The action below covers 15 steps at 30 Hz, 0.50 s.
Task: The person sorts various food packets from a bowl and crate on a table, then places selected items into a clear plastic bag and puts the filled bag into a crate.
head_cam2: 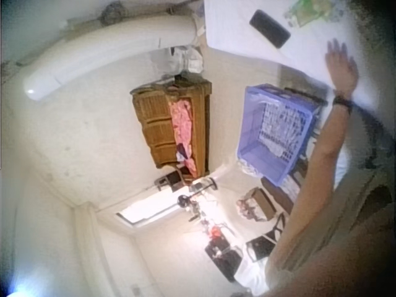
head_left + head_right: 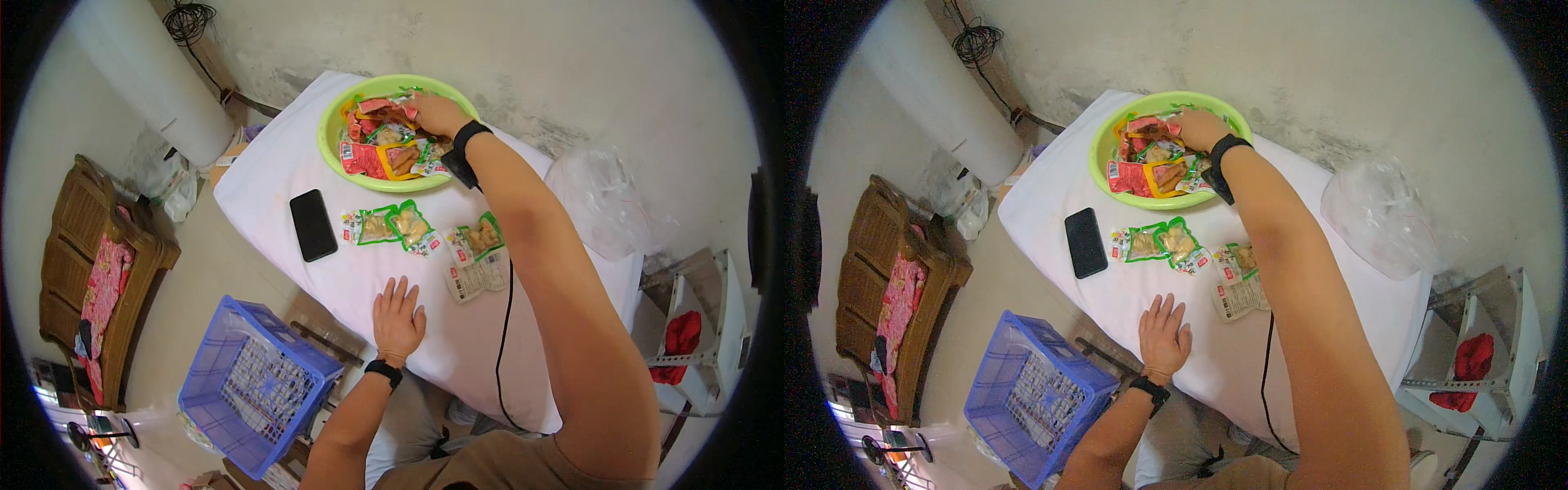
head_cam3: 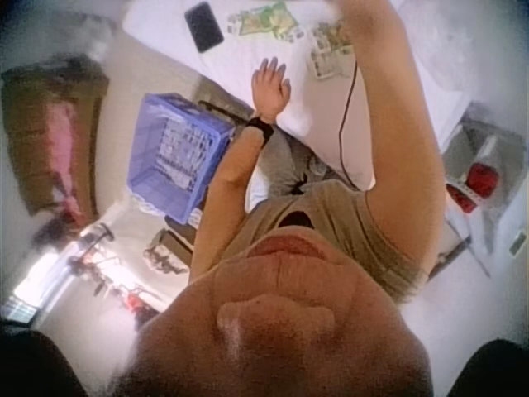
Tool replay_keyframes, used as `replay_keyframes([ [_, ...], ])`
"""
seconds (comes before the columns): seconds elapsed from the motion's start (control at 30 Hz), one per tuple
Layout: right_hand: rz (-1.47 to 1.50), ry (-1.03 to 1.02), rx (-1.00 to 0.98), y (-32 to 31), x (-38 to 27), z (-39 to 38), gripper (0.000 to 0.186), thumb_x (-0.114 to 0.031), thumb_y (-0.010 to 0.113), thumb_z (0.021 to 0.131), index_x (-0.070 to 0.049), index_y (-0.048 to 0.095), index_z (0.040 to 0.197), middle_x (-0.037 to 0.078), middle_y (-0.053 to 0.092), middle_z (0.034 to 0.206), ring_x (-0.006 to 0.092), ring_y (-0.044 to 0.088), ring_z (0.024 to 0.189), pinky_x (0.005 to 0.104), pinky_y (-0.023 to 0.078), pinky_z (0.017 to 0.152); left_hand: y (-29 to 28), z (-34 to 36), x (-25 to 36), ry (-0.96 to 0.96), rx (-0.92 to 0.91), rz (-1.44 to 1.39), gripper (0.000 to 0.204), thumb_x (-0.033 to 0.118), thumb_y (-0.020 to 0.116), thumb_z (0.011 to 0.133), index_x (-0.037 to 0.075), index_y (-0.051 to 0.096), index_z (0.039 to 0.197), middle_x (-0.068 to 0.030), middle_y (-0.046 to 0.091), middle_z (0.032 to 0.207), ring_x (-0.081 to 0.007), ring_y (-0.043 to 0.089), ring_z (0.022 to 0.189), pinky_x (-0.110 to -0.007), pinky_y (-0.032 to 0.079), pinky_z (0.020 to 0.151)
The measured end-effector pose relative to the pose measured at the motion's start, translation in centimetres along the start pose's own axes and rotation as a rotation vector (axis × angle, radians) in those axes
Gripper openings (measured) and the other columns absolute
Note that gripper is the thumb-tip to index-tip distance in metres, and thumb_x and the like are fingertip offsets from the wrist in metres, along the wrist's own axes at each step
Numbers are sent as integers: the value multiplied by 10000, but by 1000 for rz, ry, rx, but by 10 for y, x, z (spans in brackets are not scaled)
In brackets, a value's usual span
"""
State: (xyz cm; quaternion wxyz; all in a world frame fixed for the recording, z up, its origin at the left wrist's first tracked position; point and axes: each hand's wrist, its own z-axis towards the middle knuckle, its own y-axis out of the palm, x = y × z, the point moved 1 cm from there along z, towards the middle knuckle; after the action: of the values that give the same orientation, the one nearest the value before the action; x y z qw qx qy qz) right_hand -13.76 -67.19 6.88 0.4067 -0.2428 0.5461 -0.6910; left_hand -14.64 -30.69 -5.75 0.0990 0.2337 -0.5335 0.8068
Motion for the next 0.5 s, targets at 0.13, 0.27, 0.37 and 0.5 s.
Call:
replay_keyframes([
  [0.13, 198, 77, -41, -26, 3, 6, 306, -254, 400, 872, -137, 592, 1080, 195, 611, 982, 350, 574, 917, 427, 450, 783, -2, 0, -1, -15, -16, 6, 388, 192, 550, 772, 80, 569, 1142, -135, 471, 1280, -337, 367, 1232, -503, 272, 991],
  [0.27, 192, 129, -27, -22, 28, 15, 334, -179, 499, 839, -99, 539, 1162, 193, 619, 930, 363, 576, 853, 435, 451, 726, -3, 1, 1, -12, -27, -3, 388, 187, 551, 770, 82, 569, 1143, -132, 469, 1286, -337, 370, 1229, -502, 271, 992],
  [0.37, 150, 144, 19, -15, 36, 16, 323, -191, 509, 840, -93, 547, 1146, 190, 619, 924, 360, 575, 849, 436, 450, 722, -1, 1, 1, -9, -24, -11, 389, 182, 555, 766, 84, 569, 1143, -129, 469, 1286, -335, 369, 1231, -502, 272, 991],
  [0.5, 144, 133, 1, -14, 24, 15, 287, -186, 505, 843, -91, 560, 1108, 186, 618, 921, 362, 577, 833, 440, 451, 717, -1, 0, -1, -11, -13, 0, 394, 179, 557, 762, 87, 568, 1145, -124, 470, 1286, -332, 370, 1231, -501, 274, 990],
])
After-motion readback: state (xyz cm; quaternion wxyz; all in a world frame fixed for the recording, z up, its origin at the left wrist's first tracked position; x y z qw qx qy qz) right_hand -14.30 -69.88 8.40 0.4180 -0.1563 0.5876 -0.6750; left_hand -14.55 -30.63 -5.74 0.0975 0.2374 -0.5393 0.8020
